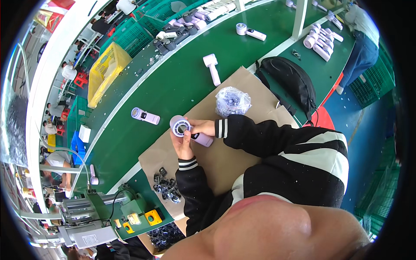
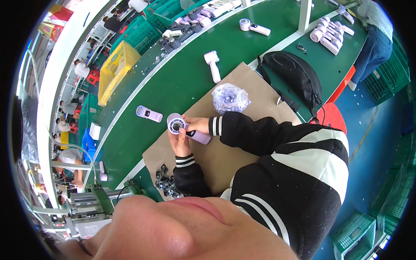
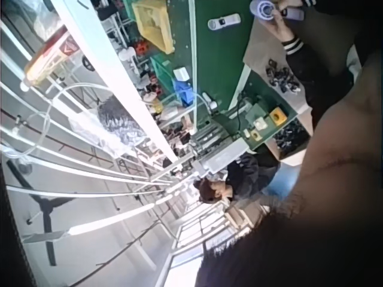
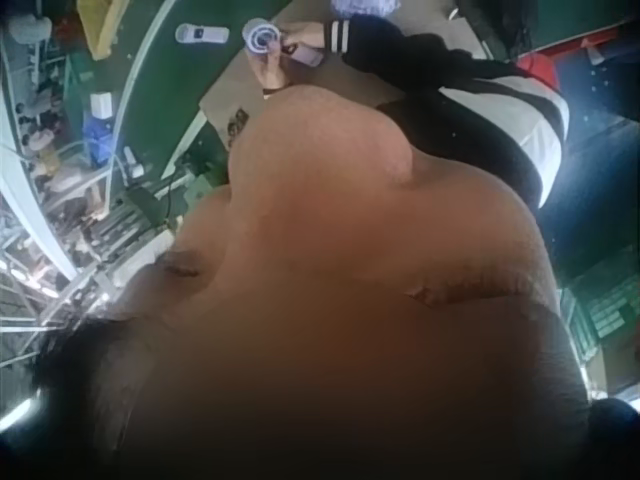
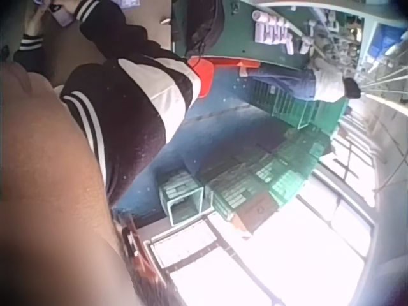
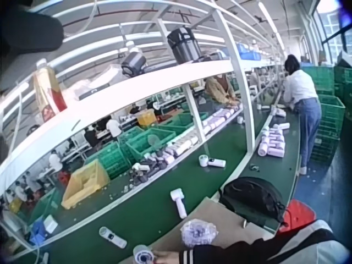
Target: Assembling and inspecting handheld infrared thermometers by applying components and labels at a factory workstation.
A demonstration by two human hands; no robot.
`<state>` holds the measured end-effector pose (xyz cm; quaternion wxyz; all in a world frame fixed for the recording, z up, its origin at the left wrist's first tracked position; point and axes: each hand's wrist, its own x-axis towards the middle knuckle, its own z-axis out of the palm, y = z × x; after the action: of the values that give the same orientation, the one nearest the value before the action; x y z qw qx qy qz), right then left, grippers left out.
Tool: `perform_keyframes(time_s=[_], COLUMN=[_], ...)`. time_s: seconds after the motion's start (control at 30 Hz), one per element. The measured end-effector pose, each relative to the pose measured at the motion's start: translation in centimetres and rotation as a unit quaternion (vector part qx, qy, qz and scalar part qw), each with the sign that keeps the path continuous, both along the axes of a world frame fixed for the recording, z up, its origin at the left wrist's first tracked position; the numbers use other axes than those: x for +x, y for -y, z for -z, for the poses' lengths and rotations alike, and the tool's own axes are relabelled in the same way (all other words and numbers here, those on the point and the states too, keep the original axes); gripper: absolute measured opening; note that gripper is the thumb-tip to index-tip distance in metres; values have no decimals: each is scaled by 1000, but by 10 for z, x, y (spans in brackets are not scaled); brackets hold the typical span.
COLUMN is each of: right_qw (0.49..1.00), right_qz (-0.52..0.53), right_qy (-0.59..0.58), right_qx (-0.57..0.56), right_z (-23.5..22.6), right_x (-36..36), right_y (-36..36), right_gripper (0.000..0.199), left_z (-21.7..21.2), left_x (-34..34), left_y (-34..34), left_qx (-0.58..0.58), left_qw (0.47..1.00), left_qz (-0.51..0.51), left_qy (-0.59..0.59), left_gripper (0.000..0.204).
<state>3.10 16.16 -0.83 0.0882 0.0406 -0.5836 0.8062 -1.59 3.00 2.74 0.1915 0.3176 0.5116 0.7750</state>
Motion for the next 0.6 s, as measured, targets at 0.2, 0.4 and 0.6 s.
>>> perform_keyframes(time_s=[0.2,0.4,0.6], right_qw=[995,1000,980], right_qz=[52,-2,-99], right_qy=[20,14,86], right_qx=[81,-3,150], right_z=[-19,-28,-33], right_x=[8,13,23], right_y=[13,7,11], right_gripper=[35,32,32], left_z=[1,-14,-12], left_x=[-5,4,-13], left_y=[6,5,11], left_qx=[-19,-33,106], left_qw=[999,997,985], left_qz=[-35,-76,-135], left_qy=[9,14,26], left_gripper=[49,49,45])
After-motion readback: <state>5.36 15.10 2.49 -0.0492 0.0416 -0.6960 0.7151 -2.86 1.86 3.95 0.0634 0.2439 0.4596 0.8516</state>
